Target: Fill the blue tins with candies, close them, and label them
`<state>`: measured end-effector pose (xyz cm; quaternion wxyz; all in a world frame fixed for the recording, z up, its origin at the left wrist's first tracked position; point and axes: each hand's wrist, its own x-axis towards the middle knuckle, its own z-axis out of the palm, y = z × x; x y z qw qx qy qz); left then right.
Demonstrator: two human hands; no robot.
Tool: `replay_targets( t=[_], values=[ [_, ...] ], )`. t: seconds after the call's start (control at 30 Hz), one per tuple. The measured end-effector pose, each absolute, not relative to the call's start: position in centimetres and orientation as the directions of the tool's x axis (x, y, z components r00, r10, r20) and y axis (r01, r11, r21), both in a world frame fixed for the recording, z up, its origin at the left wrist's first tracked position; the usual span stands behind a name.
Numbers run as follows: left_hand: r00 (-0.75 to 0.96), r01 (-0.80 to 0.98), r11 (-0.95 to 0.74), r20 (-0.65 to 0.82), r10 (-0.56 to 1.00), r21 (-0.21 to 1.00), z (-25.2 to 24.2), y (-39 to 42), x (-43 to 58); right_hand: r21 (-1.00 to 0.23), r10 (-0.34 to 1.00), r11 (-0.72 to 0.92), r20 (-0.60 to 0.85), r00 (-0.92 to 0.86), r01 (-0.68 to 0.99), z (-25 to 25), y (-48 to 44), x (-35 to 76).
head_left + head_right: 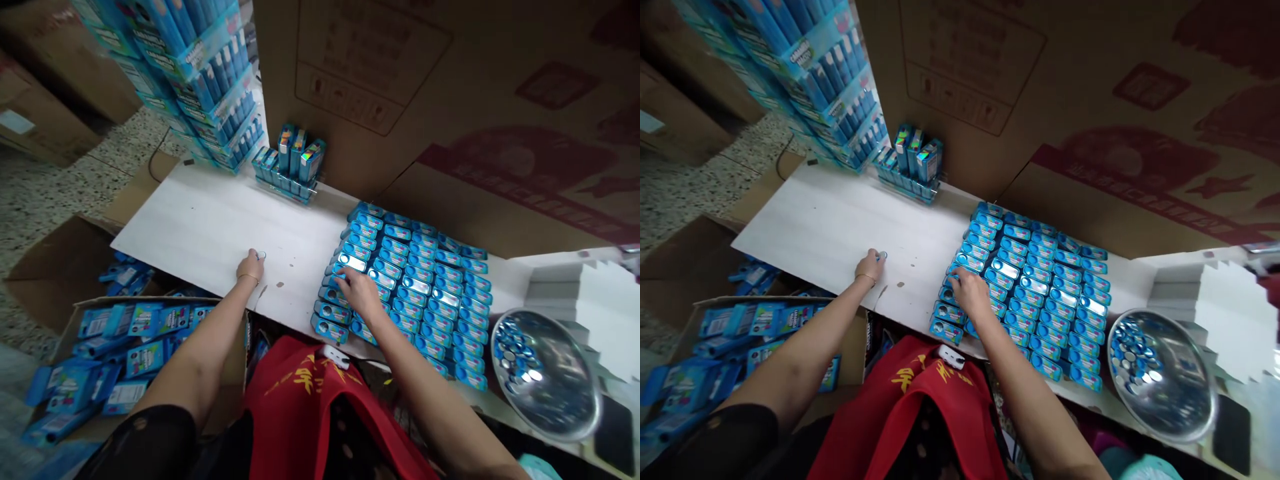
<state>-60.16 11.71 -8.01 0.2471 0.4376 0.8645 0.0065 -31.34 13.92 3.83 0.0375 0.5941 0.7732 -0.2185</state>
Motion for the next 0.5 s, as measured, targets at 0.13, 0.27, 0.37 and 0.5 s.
replay_targets(
  t=[0.13,0.27,0.37,0.5],
  values=[
    [-0.409,0.800,0.542,-0.427,0.807,0.257,-7.7,11.9,-58.8,-0.339,0.880,0.215,-0.340,-0.332,0.916,4.1,12.4,-31.8],
    [-0.464,0.552,0.633,-0.431,0.774,0.542,-6.8,11.8,-57.7,-0.420,0.811,0.345,-0.316,-0.492,0.839,3.0,12.8,-34.4],
    [-0.505,0.303,0.661,-0.473,0.722,0.687,-5.6,10.9,-56.8,-0.440,0.776,0.433,-0.263,-0.574,0.787,1.2,15.2,-37.9],
    [-0.410,-0.036,0.612,-0.570,0.712,0.790,-3.4,7.1,-55.1,-0.429,0.777,0.385,-0.328,-0.538,0.817,-2.3,19.1,-43.1]
  ],
)
